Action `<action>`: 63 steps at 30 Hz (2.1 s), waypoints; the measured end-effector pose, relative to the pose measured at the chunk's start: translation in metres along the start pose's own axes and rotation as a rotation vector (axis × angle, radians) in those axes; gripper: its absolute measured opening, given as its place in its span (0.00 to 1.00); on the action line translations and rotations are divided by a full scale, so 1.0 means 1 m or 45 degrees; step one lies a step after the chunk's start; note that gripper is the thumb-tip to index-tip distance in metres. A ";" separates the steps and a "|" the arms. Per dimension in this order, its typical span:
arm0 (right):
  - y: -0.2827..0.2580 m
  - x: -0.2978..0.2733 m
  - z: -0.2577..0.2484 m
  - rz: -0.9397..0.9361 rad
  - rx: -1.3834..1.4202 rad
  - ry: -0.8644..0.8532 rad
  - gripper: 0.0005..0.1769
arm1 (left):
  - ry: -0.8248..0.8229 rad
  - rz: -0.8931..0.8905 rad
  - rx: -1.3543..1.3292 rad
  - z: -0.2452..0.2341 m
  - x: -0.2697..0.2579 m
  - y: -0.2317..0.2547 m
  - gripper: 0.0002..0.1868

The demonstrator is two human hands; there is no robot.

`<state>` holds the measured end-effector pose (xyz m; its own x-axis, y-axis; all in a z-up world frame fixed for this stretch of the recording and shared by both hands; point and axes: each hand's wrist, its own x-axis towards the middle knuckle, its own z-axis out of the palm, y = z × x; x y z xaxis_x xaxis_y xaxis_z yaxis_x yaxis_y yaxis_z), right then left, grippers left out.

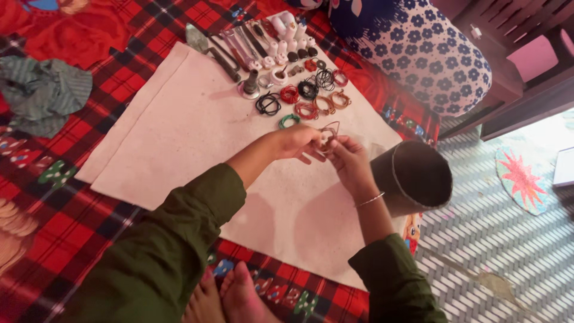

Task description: The person repeatedly reaches into a cylindrical container and removes small craft items such as rubber bands and metal rods, placing them on a white cloth. The person organizes the items into small piles on the cloth.

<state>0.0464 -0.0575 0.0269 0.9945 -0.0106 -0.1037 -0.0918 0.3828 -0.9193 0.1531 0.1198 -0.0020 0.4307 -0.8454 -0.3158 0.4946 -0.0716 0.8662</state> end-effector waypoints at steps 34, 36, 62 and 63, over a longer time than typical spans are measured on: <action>0.037 0.322 -0.301 -0.274 -1.276 0.420 0.11 | 0.770 0.892 1.700 0.004 0.052 -0.053 0.23; 0.039 0.326 -0.295 -0.103 -1.202 0.387 0.12 | 0.760 0.884 1.680 0.004 0.051 -0.053 0.23; -0.020 0.239 -0.170 -0.821 -0.640 0.923 0.16 | 0.729 0.728 1.824 0.004 0.058 -0.059 0.29; -0.034 0.220 -0.149 -0.820 -0.570 0.851 0.15 | 0.725 0.711 1.806 0.006 0.058 -0.059 0.28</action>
<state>0.2605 -0.2102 -0.0215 0.6437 -0.6557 0.3945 0.3026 -0.2553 -0.9183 0.1446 0.0722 -0.0691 0.6755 -0.6609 0.3270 -0.7253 -0.5156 0.4561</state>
